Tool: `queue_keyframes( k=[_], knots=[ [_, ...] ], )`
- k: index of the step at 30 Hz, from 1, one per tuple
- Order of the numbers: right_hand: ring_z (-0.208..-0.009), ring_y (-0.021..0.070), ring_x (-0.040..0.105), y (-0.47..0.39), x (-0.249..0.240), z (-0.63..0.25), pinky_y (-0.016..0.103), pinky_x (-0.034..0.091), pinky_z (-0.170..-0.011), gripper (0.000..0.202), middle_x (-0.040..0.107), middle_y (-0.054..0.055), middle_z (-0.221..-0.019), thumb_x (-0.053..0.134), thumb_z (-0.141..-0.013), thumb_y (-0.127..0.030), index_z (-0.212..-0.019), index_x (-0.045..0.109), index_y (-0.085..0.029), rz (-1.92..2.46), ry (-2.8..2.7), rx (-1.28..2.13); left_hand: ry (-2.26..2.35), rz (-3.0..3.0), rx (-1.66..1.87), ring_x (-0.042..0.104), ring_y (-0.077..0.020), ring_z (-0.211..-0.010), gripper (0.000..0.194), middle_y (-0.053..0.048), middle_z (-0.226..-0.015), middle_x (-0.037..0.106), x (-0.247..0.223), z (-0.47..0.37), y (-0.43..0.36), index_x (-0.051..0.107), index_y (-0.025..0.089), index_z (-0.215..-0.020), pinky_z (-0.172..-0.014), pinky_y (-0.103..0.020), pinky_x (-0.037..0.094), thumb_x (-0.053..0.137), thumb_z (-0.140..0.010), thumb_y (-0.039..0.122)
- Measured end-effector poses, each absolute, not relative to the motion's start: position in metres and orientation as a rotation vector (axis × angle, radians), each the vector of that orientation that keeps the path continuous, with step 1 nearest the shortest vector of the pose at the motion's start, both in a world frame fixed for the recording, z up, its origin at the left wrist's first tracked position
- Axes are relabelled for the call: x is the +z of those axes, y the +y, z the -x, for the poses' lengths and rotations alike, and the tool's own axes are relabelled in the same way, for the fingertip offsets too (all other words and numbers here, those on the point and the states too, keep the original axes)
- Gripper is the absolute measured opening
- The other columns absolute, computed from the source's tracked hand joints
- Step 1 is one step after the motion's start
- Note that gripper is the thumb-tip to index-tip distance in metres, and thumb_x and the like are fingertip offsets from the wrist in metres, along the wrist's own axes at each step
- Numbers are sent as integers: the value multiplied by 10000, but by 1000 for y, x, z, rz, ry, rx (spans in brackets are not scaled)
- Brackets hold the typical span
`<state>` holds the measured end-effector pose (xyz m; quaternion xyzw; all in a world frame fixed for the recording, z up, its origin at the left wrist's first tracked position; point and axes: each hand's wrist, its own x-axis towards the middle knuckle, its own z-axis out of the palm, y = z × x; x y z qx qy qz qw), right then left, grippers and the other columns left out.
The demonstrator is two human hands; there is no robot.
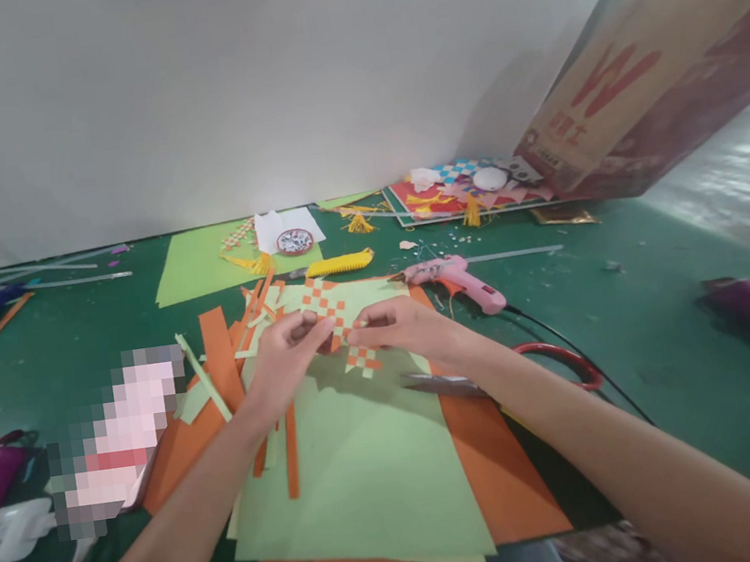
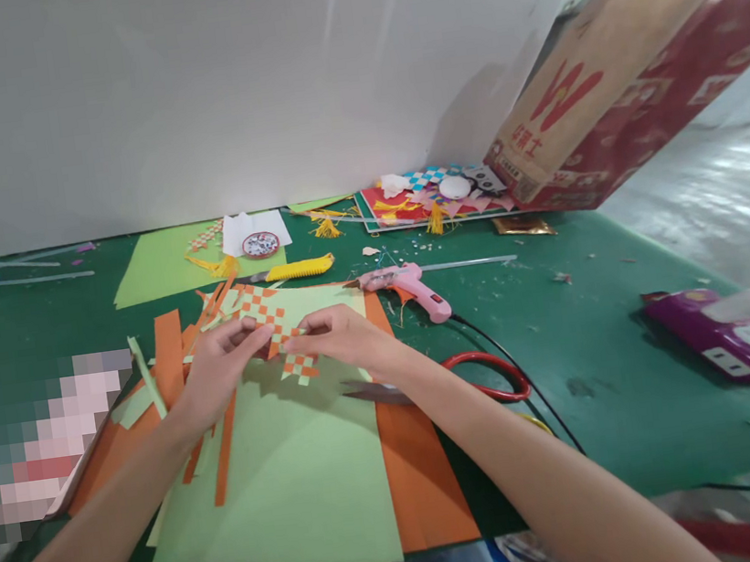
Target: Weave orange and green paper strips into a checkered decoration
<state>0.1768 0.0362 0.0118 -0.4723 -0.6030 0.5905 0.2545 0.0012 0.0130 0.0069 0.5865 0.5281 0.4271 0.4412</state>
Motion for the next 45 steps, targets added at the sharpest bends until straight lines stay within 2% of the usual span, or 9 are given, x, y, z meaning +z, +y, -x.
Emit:
queue_keyframes(
  k=[8, 15, 17, 21, 26, 30, 33, 39, 45],
  knots=[
    [-537, 75, 427, 36, 14, -176, 238, 257, -508, 266, 546, -32, -550, 702, -626, -422, -607, 617, -170, 1290, -1619, 1589, 1266, -1282, 1020, 593, -122, -584, 296, 15, -589, 602, 7, -5, 13, 513, 179, -572, -600, -247, 473, 684, -707, 381],
    [-568, 83, 497, 38, 10, -180, 243, 352, -549, 389, 619, 29, -647, 536, -785, -509, -678, 636, -148, 1133, -1539, 1632, 1114, -824, 1224, 566, -68, -574, 245, 32, -605, 595, 7, 0, 19, 605, 159, -653, -607, -198, 483, 759, -637, 349],
    [-586, 86, 510, 38, 11, -179, 239, 357, -544, 363, 624, 30, -673, 551, -782, -490, -724, 652, -146, 1076, -1542, 1632, 1090, -757, 1259, 573, -66, -586, 256, 36, -604, 591, 5, 1, 22, 591, 153, -636, -627, -198, 494, 790, -596, 310],
    [-571, 79, 495, 35, 13, -176, 230, 360, -527, 235, 604, 1, -642, 634, -723, -369, -626, 602, -157, 1042, -1570, 1540, 1073, -830, 1283, 610, -85, -649, 252, 25, -644, 613, 1, -1, 23, 584, 144, -644, -675, -213, 513, 791, -603, 282],
    [-503, 66, 443, 37, 14, -176, 233, 349, -508, 238, 566, -19, -555, 644, -707, -330, -561, 565, -160, 1108, -1548, 1417, 1217, -1011, 1134, 633, -122, -615, 274, -18, -651, 660, 4, -3, 19, 602, 153, -675, -589, -232, 507, 725, -671, 399],
    [-479, 64, 424, 40, 13, -179, 236, 336, -492, 261, 551, -23, -540, 635, -719, -352, -560, 547, -165, 1149, -1543, 1320, 1393, -1321, 1014, 451, -69, -380, 355, 39, -438, 515, 6, -3, 13, 505, 172, -539, -404, -199, 367, 651, -738, 427],
    [-458, 58, 394, 39, 11, -178, 232, 324, -480, 267, 523, -35, -507, 626, -730, -328, -540, 526, -170, 1155, -1599, 1180, 1440, -1526, 1160, 366, -51, -392, 381, 71, -426, 403, 6, -2, 10, 430, 178, -516, -403, -186, 311, 644, -751, 388],
    [-511, 70, 425, 31, 3, -171, 217, 334, -488, 196, 543, -32, -545, 603, -730, -231, -561, 522, -172, 1035, -1743, 985, 1245, -1672, 1198, 599, -112, -714, 176, -11, -797, 641, 3, -6, 8, 619, 193, -805, -619, -204, 484, 633, -775, 366],
    [-561, 73, 476, 30, 3, -171, 210, 358, -520, 108, 630, -18, -641, 600, -760, -200, -657, 621, -173, 922, -1844, 986, 1208, -1641, 1146, 636, -117, -657, 187, -16, -764, 682, 6, -7, 7, 641, 186, -779, -635, -225, 525, 594, -807, 365]
  ],
)
